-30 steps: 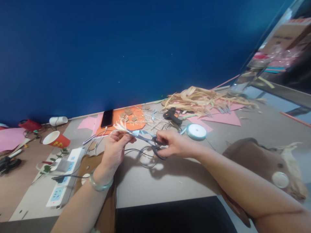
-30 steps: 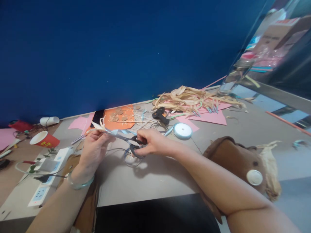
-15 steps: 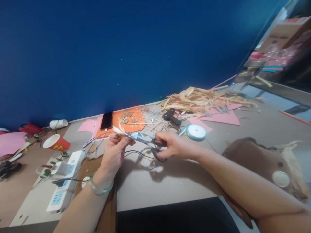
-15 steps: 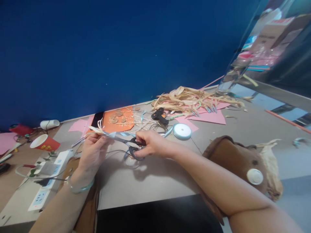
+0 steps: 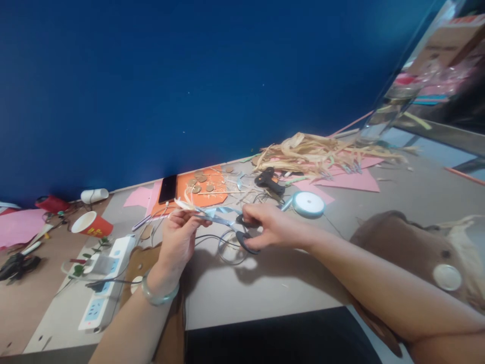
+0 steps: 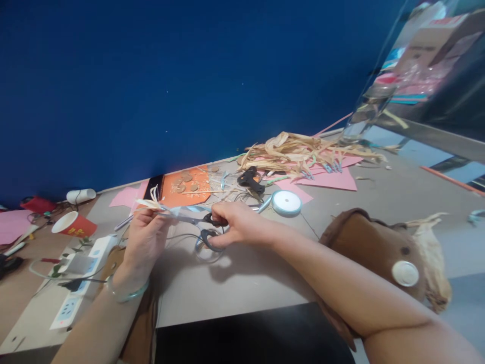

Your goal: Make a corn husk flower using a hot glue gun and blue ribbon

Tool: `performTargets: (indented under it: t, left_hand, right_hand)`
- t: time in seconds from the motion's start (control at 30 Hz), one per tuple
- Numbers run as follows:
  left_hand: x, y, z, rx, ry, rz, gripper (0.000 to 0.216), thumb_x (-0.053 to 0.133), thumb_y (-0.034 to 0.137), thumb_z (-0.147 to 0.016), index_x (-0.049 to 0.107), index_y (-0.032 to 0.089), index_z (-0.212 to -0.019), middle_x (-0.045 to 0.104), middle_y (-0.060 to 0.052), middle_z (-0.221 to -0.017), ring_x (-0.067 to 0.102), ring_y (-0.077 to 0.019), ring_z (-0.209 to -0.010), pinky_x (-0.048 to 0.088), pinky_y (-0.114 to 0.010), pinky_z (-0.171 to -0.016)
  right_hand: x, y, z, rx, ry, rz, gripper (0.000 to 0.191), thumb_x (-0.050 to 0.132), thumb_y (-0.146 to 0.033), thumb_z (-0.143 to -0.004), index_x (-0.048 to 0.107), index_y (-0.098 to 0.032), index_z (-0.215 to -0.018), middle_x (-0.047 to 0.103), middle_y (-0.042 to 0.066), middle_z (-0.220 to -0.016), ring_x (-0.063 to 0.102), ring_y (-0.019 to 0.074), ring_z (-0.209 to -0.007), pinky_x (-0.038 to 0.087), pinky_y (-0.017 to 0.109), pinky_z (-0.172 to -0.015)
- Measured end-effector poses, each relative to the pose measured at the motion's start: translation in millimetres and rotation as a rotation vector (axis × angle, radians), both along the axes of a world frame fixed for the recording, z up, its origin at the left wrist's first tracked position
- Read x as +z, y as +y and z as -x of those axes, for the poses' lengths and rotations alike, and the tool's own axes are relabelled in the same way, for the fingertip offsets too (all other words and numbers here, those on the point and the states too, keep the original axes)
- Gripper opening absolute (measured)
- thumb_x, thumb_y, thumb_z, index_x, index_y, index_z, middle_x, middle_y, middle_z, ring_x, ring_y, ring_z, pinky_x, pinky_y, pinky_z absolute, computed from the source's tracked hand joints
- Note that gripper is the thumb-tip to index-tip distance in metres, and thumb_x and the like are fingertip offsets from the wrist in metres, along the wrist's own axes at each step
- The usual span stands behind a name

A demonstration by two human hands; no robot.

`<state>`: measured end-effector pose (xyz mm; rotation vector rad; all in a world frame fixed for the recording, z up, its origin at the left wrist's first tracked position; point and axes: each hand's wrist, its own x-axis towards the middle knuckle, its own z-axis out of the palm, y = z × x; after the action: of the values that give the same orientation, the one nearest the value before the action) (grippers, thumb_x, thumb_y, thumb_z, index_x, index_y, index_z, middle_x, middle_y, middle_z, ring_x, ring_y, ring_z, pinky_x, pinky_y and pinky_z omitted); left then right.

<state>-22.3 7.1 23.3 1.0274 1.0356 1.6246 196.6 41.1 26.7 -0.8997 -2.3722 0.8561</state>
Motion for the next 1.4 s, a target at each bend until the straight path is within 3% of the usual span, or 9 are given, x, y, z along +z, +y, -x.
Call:
performTargets:
  t: [0.53,0.87,1.4]
  left_hand:
    - [-9.1,-4.5,-0.4,-0.025,0.002,-0.016,0.013,0.079,0.018,-0.062,0.07,0.015,-0.07,0.068,-0.001,-0.059,0.063,-0.0125,-0.055,0.053,-0.025,-0.061]
    - [-8.0,-5.6,-0.2,-0.006,0.045,0.007,0.009,0.078,0.021,-0.062,0.072,0.015,-0.059,0.069,-0.004,-0.057,0.066,-0.015,-0.056,0.053,-0.026,-0.063]
    - [-6.6,-3.8,2.0,-0.007,-0.005,-0.139,0.008,0.08,0.019,-0.063,0.073,0.015,-0.065,0.068,-0.001,-0.056,0.063,-0.0108,-0.054,0.053,-0.022,-0.059]
  right_hand:
    - [-6.1,0.4,1.2,0.017,0.058,0.038,0.038,0.069,-0.031,-0.063,0.033,-0.021,-0.063,0.035,-0.007,-0.06,0.031,0.008,-0.056,0.021,0.021,-0.052]
    - [-6.2,1.5,1.7,-0.007,0.055,0.028,0.035,0.067,-0.027,-0.063,0.033,-0.021,-0.062,0.036,-0.007,-0.06,0.03,0.0081,-0.056,0.02,0.021,-0.053]
    - [-1.0,2.2,-1.2,0.0,0.001,-0.029,0.032,0.066,-0.027,-0.066,0.035,-0.02,-0.063,0.037,-0.007,-0.06,0.031,0.0084,-0.056,0.02,0.022,-0.055]
